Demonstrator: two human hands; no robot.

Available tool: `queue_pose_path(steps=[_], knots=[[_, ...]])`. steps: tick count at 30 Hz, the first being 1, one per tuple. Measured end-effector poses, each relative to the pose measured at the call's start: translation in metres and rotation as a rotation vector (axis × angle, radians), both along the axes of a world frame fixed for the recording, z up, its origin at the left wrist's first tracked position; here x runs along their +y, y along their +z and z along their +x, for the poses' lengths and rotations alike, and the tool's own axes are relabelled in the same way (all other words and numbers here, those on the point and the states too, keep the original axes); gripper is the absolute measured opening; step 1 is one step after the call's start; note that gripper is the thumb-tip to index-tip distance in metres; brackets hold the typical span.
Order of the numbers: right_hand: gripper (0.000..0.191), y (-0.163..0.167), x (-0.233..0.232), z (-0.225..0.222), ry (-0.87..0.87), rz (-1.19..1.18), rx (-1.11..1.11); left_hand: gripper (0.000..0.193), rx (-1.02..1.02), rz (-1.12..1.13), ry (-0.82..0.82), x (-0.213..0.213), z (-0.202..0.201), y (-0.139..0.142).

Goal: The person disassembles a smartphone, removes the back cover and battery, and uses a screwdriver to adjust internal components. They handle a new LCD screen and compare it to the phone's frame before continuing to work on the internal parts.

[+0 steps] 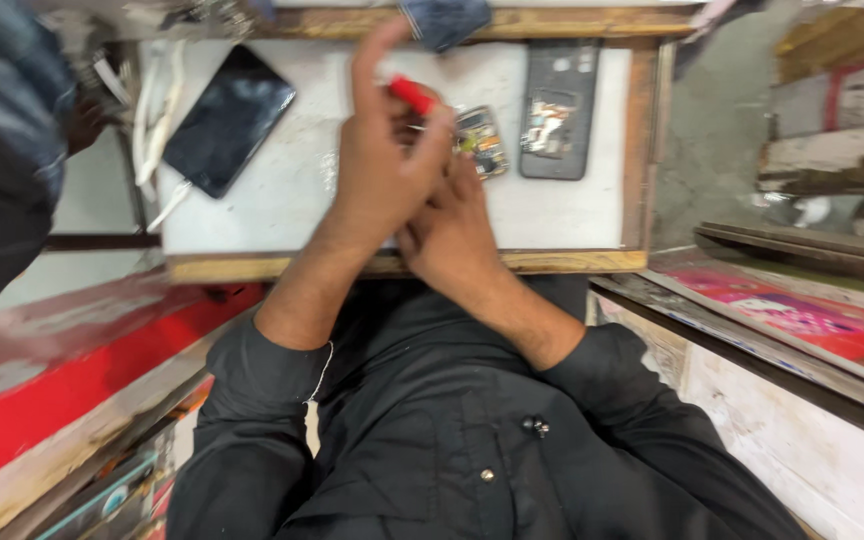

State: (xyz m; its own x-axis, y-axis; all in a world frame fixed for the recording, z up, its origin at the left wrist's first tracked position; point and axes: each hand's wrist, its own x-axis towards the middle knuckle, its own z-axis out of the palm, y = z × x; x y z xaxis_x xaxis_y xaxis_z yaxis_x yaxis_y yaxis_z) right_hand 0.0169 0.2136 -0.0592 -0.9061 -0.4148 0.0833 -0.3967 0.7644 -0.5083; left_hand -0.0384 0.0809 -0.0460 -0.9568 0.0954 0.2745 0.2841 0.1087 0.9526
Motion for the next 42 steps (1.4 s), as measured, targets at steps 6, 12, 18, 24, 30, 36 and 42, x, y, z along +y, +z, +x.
queue_pose_path(steps=[6, 12, 18, 24, 30, 36, 42], knots=[[0.038, 0.007, -0.006, 0.000, 0.026, -0.052, 0.120, 0.069, -0.188, 0.248, 0.284, -0.074, 0.043, -0.024], [0.037, 0.007, -0.009, -0.002, 0.041, -0.005, 0.092, 0.071, -0.251, 0.233, 0.361, -0.077, 0.064, -0.051], [0.037, 0.004, -0.011, -0.003, 0.056, 0.042, 0.100, 0.068, -0.256, 0.079, 0.346, -0.081, 0.062, -0.050], [0.038, 0.002, -0.010, -0.001, 0.047, 0.056, 0.095, 0.069, -0.261, 0.050, 0.350, -0.079, 0.063, -0.048], [0.037, 0.000, -0.010, -0.001, 0.052, 0.068, 0.100, 0.071, -0.247, 0.003, 0.390, -0.078, 0.063, -0.054], [0.036, 0.000, -0.010, -0.002, 0.051, 0.066, 0.096, 0.070, -0.124, -0.112, 0.418, -0.074, 0.066, -0.050], [0.037, 0.000, -0.009, -0.001, 0.044, 0.057, 0.092, 0.063, 0.271, -0.454, 0.217, -0.071, 0.064, -0.020]])
